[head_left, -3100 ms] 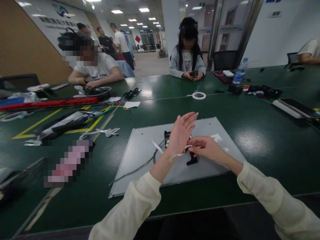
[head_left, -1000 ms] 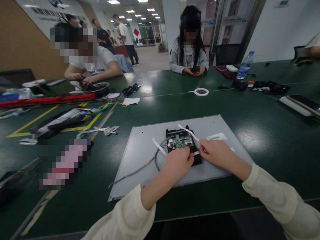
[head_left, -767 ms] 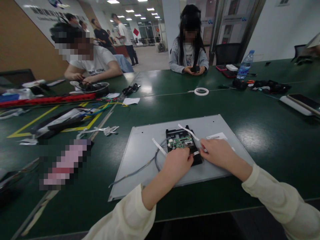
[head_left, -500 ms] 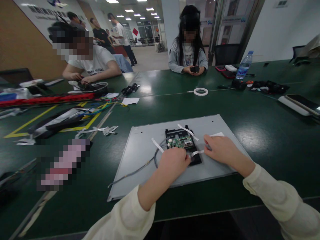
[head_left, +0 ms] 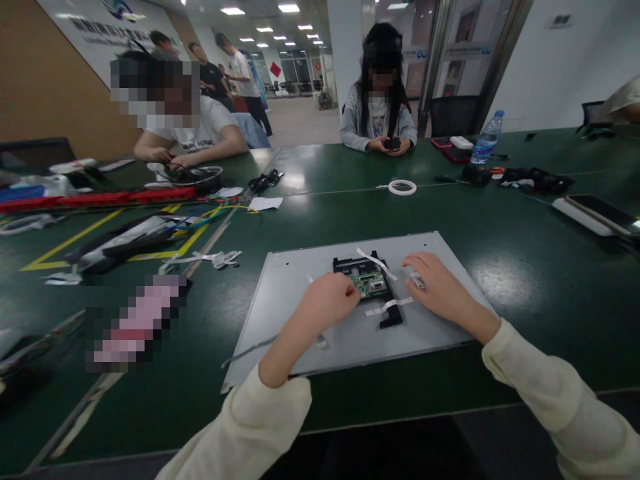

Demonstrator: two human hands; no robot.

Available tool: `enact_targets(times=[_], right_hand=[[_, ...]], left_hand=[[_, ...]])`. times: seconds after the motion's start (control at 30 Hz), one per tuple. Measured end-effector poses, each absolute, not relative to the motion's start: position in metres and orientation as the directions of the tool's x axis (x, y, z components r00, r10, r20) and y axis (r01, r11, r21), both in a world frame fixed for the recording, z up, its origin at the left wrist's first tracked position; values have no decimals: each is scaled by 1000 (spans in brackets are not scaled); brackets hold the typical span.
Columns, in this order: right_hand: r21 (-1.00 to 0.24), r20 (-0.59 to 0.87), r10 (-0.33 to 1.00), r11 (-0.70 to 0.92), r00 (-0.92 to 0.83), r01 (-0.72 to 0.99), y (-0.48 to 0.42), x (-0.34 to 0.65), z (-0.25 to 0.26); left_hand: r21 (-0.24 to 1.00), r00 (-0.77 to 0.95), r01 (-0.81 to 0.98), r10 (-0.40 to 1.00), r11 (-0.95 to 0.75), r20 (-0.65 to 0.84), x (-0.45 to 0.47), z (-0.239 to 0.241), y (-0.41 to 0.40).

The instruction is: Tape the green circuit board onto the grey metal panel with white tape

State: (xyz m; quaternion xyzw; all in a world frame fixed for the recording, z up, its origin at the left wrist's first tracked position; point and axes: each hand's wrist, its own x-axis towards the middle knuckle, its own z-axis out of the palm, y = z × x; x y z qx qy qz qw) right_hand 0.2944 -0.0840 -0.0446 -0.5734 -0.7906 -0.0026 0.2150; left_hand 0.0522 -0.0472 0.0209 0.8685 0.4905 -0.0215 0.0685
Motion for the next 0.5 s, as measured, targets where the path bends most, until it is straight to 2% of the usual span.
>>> enact_targets(times=[0.1, 0.17, 0.27, 0.4, 0.5], right_hand=[[-187, 243, 948, 253, -205, 949, -83, 297, -57], [-156, 168, 970, 203, -176, 967, -84, 296, -64], [-123, 130, 980, 168, -152, 978, -84, 292, -67], [-107, 111, 988, 117, -105, 987, -84, 286, -68], [-103, 102, 990, 108, -97, 989, -84, 284, -67]], left_hand=[[87, 414, 907, 910, -411, -23, 33, 39, -33], [100, 381, 921, 924, -377, -18, 20, 50, -25], [156, 289, 948, 956, -278, -52, 1, 56, -14], [210, 216, 955, 976, -210, -8, -17, 40, 7], [217, 254, 944, 967, -248, -3, -26, 19, 21]])
